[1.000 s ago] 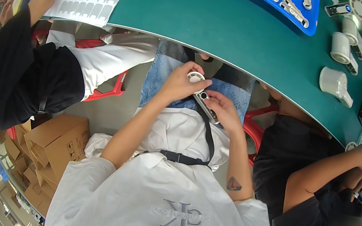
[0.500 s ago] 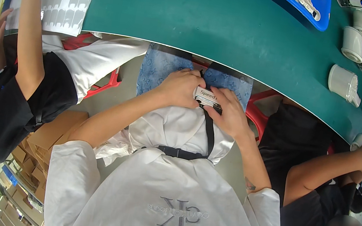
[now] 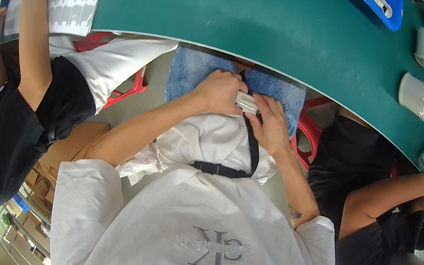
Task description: The person assembles small white electronic devices by hand at a green workbench. They pick up a device body, insert a small white plastic component into it, and place the assembled unit on the table. The process is repeated continuously with multiple units.
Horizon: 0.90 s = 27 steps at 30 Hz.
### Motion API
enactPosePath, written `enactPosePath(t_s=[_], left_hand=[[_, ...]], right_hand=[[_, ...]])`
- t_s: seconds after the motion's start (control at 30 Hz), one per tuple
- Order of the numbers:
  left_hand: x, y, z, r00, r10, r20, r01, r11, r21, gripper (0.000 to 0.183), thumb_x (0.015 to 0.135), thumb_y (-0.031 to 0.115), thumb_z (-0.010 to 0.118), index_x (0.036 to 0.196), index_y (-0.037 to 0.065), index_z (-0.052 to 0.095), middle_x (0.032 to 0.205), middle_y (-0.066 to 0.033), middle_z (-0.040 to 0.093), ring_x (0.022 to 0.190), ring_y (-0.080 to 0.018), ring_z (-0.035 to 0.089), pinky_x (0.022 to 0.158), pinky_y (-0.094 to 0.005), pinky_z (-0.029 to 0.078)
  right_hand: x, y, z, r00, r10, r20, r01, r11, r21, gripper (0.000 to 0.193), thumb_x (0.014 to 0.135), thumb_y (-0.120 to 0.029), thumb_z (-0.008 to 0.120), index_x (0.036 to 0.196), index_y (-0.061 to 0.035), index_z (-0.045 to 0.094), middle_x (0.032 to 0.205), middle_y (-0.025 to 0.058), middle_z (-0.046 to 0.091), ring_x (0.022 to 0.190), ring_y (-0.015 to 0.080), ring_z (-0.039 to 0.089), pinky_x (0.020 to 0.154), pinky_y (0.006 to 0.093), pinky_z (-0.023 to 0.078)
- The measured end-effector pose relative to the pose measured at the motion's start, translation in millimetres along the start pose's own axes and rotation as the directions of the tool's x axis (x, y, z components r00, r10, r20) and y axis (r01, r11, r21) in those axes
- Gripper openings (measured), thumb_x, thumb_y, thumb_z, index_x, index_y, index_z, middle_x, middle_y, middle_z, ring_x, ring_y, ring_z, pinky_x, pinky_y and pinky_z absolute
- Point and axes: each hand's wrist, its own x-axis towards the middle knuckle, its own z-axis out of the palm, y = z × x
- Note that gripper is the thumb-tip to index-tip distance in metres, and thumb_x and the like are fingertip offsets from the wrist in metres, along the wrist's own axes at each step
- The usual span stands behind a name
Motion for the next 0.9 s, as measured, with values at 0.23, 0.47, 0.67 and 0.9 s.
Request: enactPosePath(t_s=[0.23, 0.47, 0.67, 0.9], left_hand=[[-1.2, 3.3, -5.2, 0.998, 0.063, -0.013, -0.062, 0.996, 0.07, 0.048, 0.062, 0.034, 0.082, 0.1, 0.005, 0.074, 0.103, -0.0133, 0.069, 0.103, -0.0344, 0.064, 0.092, -0.0439, 0.049], [2.6, 4.9, 2.2, 0.997, 0.078, -0.027, -0.077, 0.996, 0.053, 0.048, 0.063, 0.038, 0.082, 0.096, 0.004, 0.074, 0.1, -0.0144, 0.069, 0.102, -0.0357, 0.064, 0.092, -0.0449, 0.049], [8.3, 1.7, 5.9, 1.0, 0.025, 0.004, -0.025, 0.999, 0.031, 0.051, 0.063, 0.042, 0.082, 0.097, 0.004, 0.075, 0.096, -0.016, 0.072, 0.095, -0.0373, 0.067, 0.092, -0.0458, 0.05], [3.3, 8.1, 5.2, 0.998, 0.01, -0.056, -0.01, 1.0, 0.004, 0.054, 0.062, 0.045, 0.085, 0.1, 0.007, 0.075, 0.093, -0.0138, 0.072, 0.098, -0.0355, 0.066, 0.091, -0.0458, 0.05]], right_hand=[[3.5, -0.8, -16.3, 0.997, -0.021, 0.076, 0.016, 0.997, 0.07, 0.049, 0.086, -0.015, 0.07, 0.13, 0.0047, 0.057, 0.118, 0.0195, 0.059, 0.107, 0.0382, 0.055, 0.095, 0.0436, 0.045], [0.8, 6.6, -11.6, 0.998, -0.024, 0.063, 0.017, 0.994, 0.109, 0.051, 0.086, -0.013, 0.069, 0.132, 0.0046, 0.056, 0.119, 0.0194, 0.059, 0.108, 0.0376, 0.055, 0.097, 0.0431, 0.045], [-1.2, 6.2, -1.4, 1.0, 0.012, 0.009, -0.013, 0.995, 0.096, 0.047, 0.086, -0.01, 0.069, 0.13, 0.0026, 0.059, 0.123, 0.02, 0.061, 0.11, 0.0381, 0.055, 0.097, 0.0432, 0.046], [-0.6, 7.0, -10.0, 0.999, 0.028, 0.032, -0.032, 0.989, 0.146, 0.047, 0.084, -0.01, 0.071, 0.128, -0.0002, 0.061, 0.121, 0.0185, 0.062, 0.11, 0.0386, 0.057, 0.098, 0.0431, 0.046]])
